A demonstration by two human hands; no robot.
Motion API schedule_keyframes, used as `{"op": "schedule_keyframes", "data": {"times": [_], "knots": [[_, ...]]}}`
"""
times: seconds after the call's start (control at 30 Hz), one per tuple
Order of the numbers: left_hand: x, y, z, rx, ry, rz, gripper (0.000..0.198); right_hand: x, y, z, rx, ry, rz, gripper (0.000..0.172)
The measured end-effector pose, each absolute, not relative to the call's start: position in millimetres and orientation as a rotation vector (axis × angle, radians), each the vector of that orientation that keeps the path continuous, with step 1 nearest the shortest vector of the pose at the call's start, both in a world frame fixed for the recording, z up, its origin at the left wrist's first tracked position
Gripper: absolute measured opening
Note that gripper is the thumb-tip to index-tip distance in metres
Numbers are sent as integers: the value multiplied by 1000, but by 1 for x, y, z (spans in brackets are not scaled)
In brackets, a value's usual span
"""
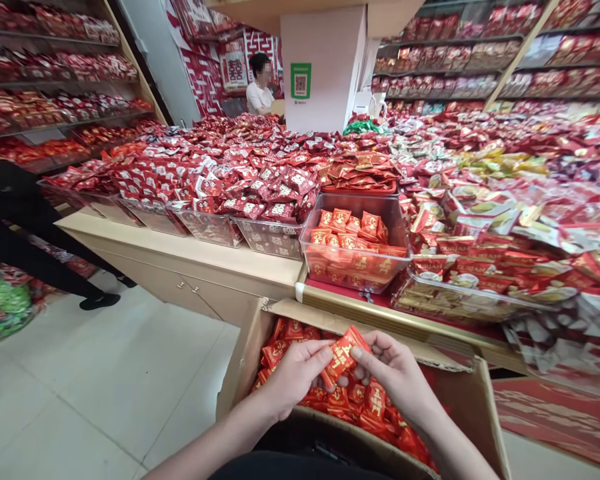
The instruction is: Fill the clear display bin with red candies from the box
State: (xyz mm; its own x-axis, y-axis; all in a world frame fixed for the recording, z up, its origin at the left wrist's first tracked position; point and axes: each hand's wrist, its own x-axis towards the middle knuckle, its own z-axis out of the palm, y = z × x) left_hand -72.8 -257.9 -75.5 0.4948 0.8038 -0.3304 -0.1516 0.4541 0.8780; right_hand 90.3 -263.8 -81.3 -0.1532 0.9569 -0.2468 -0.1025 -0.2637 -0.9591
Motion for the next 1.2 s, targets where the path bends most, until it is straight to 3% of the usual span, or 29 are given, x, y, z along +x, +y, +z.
{"op": "schedule_keyframes", "data": {"times": [0.37, 0.57, 0.73, 1.0, 1.2], "knots": [[-88, -261, -103, 1322, 980, 488, 37, 91, -270, -107, -1328, -1297, 1489, 25], [-112, -262, -142, 2070, 1356, 140, 31, 111, -280, -141, -1817, -2010, 992, 20], [-124, -260, -135, 2143, 1334, -46, 24, 121, -292, -175, -2104, -2007, 915, 27], [-143, -256, -134, 1996, 1022, -76, 13, 121, -300, -183, -1960, -1946, 698, 31], [-145, -252, -138, 2064, 1090, 2, 17, 116, -301, -176, -1848, -1894, 607, 24]]}}
